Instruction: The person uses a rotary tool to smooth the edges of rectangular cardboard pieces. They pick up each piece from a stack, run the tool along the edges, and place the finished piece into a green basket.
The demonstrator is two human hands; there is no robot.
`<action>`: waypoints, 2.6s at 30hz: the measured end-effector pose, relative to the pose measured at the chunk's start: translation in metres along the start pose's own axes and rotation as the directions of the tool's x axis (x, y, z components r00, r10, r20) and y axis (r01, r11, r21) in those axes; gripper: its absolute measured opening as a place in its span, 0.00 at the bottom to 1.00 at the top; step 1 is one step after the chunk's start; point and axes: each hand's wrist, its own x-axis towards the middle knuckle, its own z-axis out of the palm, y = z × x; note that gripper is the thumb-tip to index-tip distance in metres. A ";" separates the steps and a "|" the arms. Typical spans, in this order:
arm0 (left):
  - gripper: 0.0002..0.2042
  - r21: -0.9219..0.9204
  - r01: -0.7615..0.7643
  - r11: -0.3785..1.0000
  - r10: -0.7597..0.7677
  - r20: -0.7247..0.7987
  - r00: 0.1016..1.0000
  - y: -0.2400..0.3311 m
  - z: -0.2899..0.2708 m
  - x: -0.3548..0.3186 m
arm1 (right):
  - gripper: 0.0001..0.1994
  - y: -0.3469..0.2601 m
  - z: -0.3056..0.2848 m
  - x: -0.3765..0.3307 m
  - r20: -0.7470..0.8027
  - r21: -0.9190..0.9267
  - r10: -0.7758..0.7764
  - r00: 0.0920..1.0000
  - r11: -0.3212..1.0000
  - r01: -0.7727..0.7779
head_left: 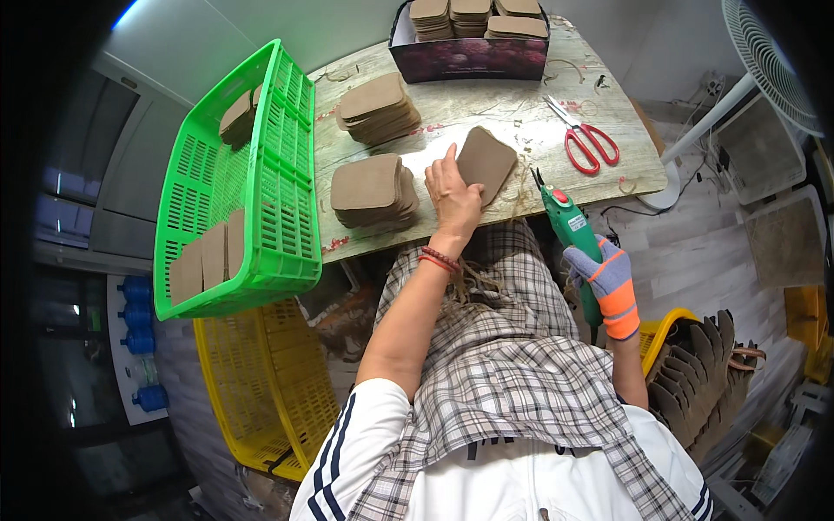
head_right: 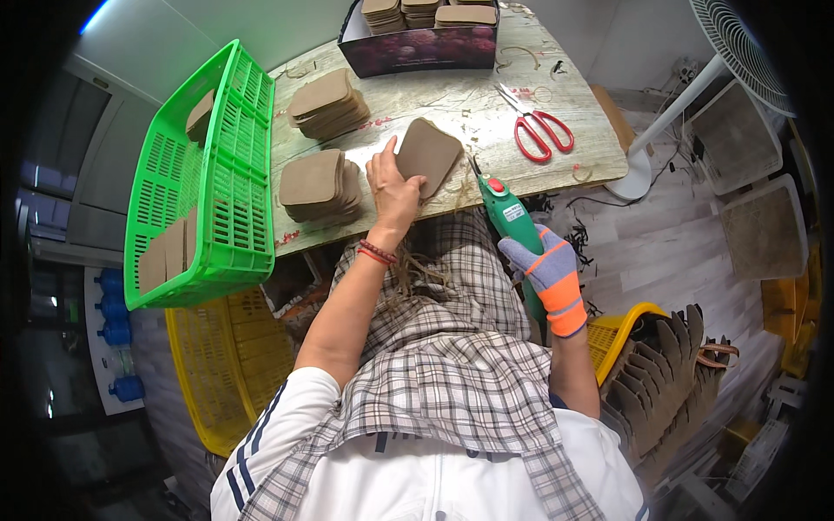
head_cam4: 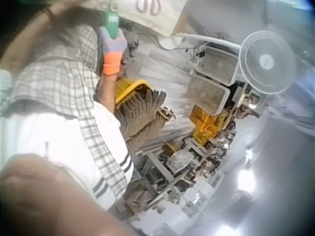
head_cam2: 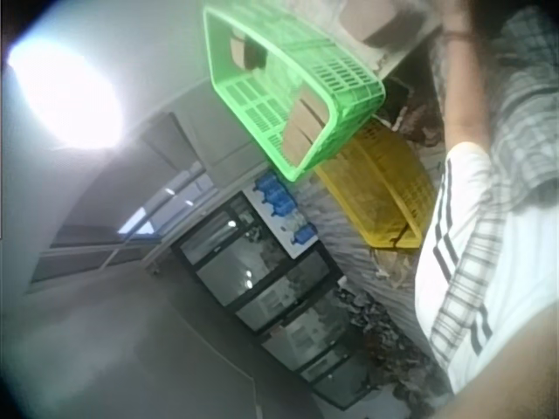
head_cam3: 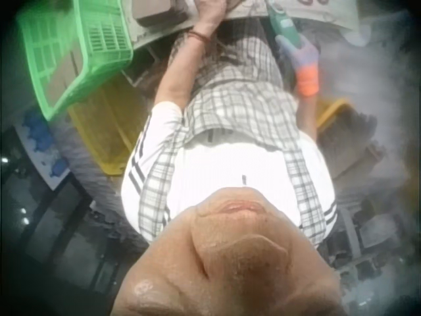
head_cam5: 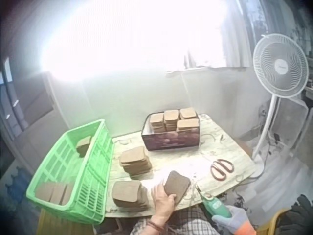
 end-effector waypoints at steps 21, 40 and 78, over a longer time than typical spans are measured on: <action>0.19 -0.784 0.187 -0.591 -0.307 0.434 0.847 0.041 0.007 0.000 | 0.15 -0.015 0.023 -0.012 -0.011 -0.103 -0.115 0.993 0.988 0.113; 0.15 -0.900 0.416 -0.130 -0.184 0.434 0.882 0.011 -0.001 -0.047 | 0.10 -0.038 0.005 -0.010 0.015 0.014 -0.028 0.999 1.000 0.028; 0.10 -0.674 0.431 0.599 -0.069 0.493 0.867 -0.018 -0.121 0.001 | 0.15 -0.032 0.007 -0.020 0.385 -0.096 0.069 0.920 0.995 -0.034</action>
